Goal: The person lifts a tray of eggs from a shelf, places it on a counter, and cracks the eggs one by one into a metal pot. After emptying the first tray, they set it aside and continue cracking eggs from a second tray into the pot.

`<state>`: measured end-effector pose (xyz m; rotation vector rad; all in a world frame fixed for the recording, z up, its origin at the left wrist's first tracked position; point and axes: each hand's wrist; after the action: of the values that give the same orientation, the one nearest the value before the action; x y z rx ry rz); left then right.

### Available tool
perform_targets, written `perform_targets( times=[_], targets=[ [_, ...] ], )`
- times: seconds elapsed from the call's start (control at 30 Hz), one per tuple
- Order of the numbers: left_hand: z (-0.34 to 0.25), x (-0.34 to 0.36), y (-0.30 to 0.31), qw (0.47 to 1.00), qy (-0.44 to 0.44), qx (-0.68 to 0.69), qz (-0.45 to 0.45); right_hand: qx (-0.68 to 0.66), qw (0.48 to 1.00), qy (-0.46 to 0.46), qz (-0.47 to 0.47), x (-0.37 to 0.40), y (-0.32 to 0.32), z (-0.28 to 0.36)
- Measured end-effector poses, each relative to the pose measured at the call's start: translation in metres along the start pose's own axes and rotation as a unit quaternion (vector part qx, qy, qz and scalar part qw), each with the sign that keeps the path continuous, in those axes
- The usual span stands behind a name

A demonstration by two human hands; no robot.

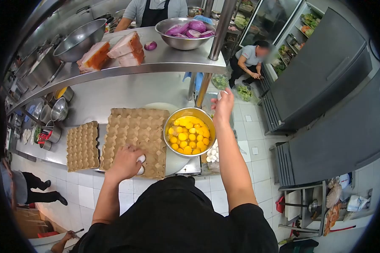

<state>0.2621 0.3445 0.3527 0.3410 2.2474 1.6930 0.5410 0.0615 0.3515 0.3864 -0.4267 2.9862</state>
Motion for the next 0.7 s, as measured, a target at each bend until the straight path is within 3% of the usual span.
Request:
perform_targets(
  times=[0.03, 0.07, 0.17, 0.2, 0.3, 0.5, 0.53, 0.7],
  targets=[
    [0.005, 0.004, -0.003, 1.000, -0.010, 0.008, -0.005, 0.018, 0.999, -0.014, -0.030, -0.004, -0.003, -0.003],
    [0.008, 0.007, -0.006, 1.000, -0.019, 0.016, -0.009, 0.135, 0.989, -0.047, 0.024, -0.006, -0.005, -0.007],
    [0.015, 0.007, -0.007, 0.999, -0.027, 0.030, -0.002, 0.132, 0.990, -0.034, 0.046, 0.011, -0.002, -0.011],
    [0.017, 0.006, -0.007, 0.999, -0.025, 0.034, 0.005, 0.068, 0.997, -0.030, 0.032, 0.012, 0.006, -0.012],
    [0.024, 0.004, -0.008, 0.998, -0.029, 0.051, 0.014, -0.095, 0.982, -0.108, 0.119, 0.027, 0.026, -0.005],
    [0.032, 0.002, 0.016, 0.976, -0.023, 0.208, -0.055, 0.208, 0.940, -0.119, 0.243, 0.080, 0.009, 0.001],
    [0.030, 0.000, 0.021, 0.969, -0.009, 0.234, -0.072, 0.260, 0.933, -0.105, 0.225, 0.084, 0.002, 0.000],
    [0.022, -0.008, 0.026, 0.941, 0.031, 0.315, -0.117, 0.534, 0.816, 0.064, 0.212, 0.071, -0.010, -0.024]
  ],
)
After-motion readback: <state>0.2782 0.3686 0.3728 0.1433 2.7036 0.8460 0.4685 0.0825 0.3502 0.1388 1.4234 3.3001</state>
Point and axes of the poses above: each hand's wrist, its own x-axis away from the middle knuckle, its own y-axis out of the back of the hand, z = x × y, and after that the axes turned 14 degrees about -y, right-handed
